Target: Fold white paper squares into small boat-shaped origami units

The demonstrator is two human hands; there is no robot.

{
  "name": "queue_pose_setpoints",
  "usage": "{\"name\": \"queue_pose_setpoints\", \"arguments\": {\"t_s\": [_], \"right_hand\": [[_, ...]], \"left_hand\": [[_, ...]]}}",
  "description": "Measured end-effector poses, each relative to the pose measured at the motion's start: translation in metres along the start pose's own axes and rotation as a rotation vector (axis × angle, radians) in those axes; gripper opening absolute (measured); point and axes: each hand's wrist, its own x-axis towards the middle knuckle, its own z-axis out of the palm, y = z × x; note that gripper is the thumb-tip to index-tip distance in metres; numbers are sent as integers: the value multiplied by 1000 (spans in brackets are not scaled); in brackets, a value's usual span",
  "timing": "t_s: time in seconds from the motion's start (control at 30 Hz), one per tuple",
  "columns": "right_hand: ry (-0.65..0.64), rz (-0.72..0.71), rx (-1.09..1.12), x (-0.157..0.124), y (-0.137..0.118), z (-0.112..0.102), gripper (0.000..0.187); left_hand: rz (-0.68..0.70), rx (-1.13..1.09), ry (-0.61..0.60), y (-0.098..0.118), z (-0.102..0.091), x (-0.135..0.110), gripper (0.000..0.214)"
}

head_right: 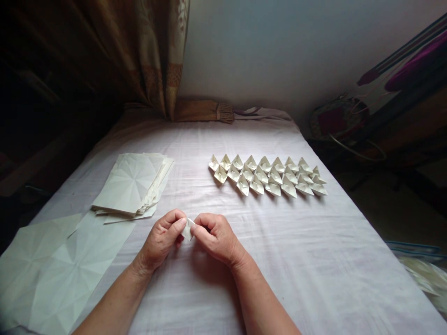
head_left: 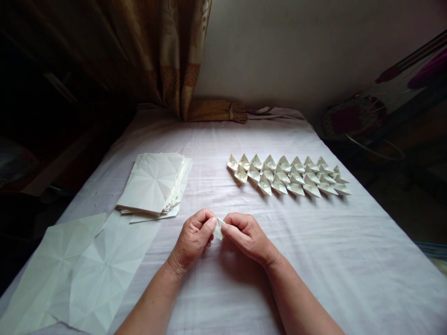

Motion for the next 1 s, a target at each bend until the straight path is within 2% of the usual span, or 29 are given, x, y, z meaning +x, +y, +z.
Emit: {"name": "queue_pose_setpoints", "arguments": {"t_s": [0.07,0.23,0.43,0.73,0.87,1.0], "right_hand": [[49,-6,25,1,1,0,33],[168,-4,125,2,7,4,34],[80,-31,80,2,9,8,30],[160,-108,-69,2,13,13,30],[150,-60,39,3,11,8,23],[183,11,149,4,10,2,20]], "left_hand": [[-7,0,3,1,1,0,38],[-43,-75,-87,7,2,2,43],[-45,-134,9,5,4,3,42],[-63,-89,-18,1,0,3,39],[-50,-8,-34,0,-1,2,34],[19,150,-63,-1,0,0,31]]}}
